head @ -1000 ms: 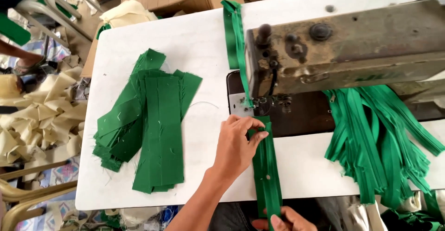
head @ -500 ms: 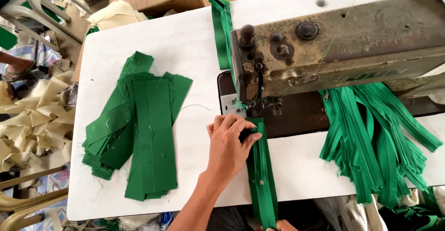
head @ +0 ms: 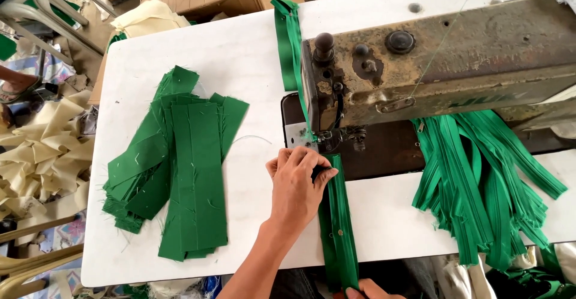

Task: Sewing green zippers onto fabric strips using an industrial sewing machine

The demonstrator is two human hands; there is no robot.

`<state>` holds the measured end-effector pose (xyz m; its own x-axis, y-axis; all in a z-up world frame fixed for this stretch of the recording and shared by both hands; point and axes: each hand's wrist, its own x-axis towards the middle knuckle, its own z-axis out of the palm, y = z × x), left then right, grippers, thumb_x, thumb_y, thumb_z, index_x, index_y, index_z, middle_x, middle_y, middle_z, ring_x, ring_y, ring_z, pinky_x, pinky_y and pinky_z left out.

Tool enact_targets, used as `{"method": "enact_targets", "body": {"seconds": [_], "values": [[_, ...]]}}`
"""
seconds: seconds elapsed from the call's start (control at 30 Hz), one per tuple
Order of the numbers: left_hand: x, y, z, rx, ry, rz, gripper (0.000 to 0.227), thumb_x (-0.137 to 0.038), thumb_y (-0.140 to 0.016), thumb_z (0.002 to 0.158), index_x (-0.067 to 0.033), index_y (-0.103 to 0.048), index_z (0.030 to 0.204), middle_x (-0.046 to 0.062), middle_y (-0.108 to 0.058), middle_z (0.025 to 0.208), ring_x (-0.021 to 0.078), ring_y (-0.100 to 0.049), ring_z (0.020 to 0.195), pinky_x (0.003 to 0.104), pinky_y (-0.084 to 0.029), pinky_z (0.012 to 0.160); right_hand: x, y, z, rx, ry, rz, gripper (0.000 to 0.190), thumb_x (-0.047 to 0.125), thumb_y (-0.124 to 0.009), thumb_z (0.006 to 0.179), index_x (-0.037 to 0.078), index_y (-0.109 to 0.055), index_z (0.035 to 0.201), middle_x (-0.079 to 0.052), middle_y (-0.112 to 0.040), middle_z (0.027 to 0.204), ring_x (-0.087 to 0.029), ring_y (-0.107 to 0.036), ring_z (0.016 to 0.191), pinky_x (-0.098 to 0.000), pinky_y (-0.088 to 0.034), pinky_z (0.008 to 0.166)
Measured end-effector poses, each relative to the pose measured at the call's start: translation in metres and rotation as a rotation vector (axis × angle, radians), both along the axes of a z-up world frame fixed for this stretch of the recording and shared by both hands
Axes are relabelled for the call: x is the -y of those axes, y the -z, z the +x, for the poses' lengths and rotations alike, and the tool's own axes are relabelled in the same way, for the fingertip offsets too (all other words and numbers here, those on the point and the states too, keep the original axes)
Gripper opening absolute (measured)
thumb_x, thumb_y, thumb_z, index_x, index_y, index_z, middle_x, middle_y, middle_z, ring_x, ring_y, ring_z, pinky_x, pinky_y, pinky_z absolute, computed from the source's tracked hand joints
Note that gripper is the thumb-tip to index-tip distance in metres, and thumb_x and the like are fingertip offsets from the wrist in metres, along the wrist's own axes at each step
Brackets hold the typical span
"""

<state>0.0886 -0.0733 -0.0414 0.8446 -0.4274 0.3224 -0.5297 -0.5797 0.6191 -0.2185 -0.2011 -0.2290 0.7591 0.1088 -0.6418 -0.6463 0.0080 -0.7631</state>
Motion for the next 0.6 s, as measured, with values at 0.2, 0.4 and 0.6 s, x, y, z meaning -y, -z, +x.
{"method": "enact_targets", "body": {"seconds": [0.2,0.4,0.6], "values": [[0.0,-0.002,-0.004,0.031,-0.025,0.008,0.02,-0.025,-0.083,0.089,-0.0212,-0.063,0.089,-0.007,-0.062,0.097,0.0227,-0.054,0.097,0.041,-0.029,0.079,0.018,-0.223,0.125,-0.028,-0.487,-0.948,0.031,0.061,-0.056,0.095,0.034,-0.069,0.1,0.012,-0.068,0.094,-0.007,-0.062,0.087,-0.0304,-0.048,0.08],[0.003,-0.008,-0.005,0.048,-0.044,0.009,0.02,-0.025,-0.084,0.087,-0.0219,-0.064,0.088,-0.007,-0.062,0.095,0.0231,-0.054,0.095,0.042,-0.028,0.077,0.05,-0.24,0.226,0.954,-0.299,-1.127,0.028,0.029,-0.075,0.092,0.011,-0.069,0.113,-0.006,-0.062,0.094,-0.029,-0.053,0.082,-0.0456,-0.048,0.074],[0.001,-0.013,-0.005,0.041,-0.052,0.023,0.014,-0.03,-0.074,0.096,-0.0211,-0.064,0.093,-0.003,-0.061,0.097,0.0234,-0.053,0.091,0.041,-0.03,0.078,0.05,-0.222,0.237,0.853,-0.435,-1.154,0.036,0.034,-0.078,0.088,0.018,-0.066,0.118,-0.001,-0.063,0.096,-0.026,-0.052,0.085,-0.0462,-0.043,0.071]]}}
